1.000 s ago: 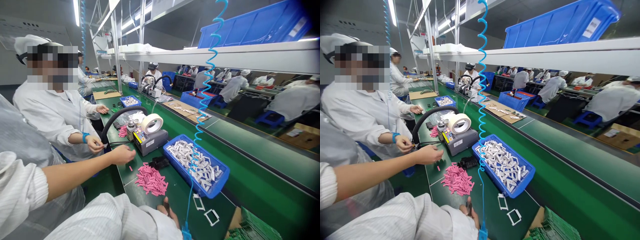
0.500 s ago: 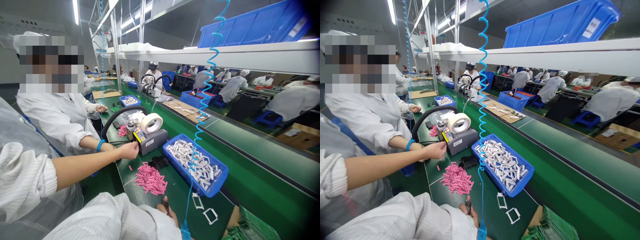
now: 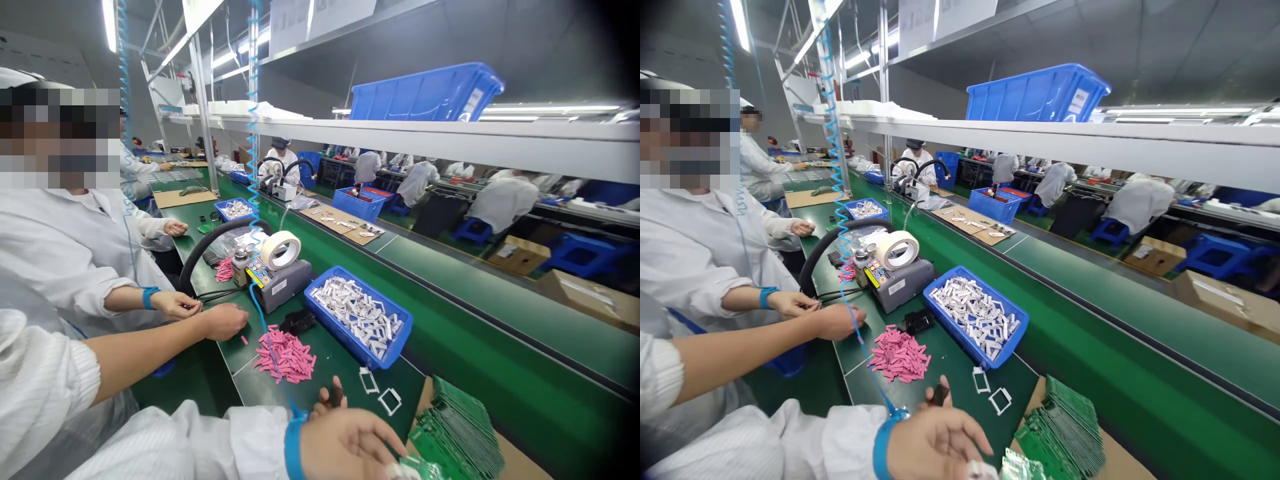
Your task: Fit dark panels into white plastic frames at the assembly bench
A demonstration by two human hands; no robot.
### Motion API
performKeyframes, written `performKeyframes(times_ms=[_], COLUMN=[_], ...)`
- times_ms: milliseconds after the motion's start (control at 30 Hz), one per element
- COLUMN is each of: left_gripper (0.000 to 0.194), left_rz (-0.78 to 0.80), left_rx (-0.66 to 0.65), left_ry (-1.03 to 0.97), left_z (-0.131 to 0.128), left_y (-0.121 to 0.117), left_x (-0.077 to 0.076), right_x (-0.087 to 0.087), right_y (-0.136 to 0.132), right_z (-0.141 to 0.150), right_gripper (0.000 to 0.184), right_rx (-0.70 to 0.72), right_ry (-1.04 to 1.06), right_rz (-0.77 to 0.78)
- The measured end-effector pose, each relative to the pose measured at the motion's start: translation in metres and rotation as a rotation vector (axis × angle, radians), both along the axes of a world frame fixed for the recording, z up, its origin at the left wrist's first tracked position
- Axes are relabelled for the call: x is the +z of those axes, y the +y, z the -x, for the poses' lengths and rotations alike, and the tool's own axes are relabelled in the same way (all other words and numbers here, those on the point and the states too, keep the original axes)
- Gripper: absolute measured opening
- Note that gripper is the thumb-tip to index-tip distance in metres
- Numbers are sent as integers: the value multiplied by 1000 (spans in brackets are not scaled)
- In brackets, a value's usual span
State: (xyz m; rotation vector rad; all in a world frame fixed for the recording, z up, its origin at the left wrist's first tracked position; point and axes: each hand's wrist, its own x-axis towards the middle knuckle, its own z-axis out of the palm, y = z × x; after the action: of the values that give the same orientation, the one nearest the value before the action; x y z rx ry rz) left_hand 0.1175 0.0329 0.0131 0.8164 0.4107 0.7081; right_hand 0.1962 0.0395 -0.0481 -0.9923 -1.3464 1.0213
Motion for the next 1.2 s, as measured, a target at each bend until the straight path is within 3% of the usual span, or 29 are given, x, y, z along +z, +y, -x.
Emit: performKeyframes(times_ms=[33,133,233,300,400,567,667,767,967,1200], left_gripper=[54,52,43,39,35,40,45,39,35,34], left_rz=[-6,25,78,108,163,216,201,198,201,165], left_rx=[-9,207,344,361,269,-18,-145,-214,-209,-206], left_ry=[-39,-145,-100,-71,-74,-199,-240,-243,-199,-219], left_z=[3,27,51,60,64,58,55,53,52,52], left_y=[0,6,12,14,13,1,-3,-4,-9,-11], left_x=[-3,-4,7,14,18,22,28,35,40,39], right_x=[2,7,13,18,32,82,104,109,106,110], right_y=[-5,-14,-17,-20,-33,-60,-67,-70,-72,-71], right_z=[1,6,4,-5,-23,-37,-39,-39,-33,-29], right_gripper=[42,32,44,51,41,30,30,29,29,34], right_rx=[-34,-122,-239,-290,-319,-456,-484,-487,-437,-359], right_ry=[30,181,456,494,199,-579,-831,-883,-907,-797], right_rz=[8,82,261,315,165,-359,-479,-473,-457,-415])
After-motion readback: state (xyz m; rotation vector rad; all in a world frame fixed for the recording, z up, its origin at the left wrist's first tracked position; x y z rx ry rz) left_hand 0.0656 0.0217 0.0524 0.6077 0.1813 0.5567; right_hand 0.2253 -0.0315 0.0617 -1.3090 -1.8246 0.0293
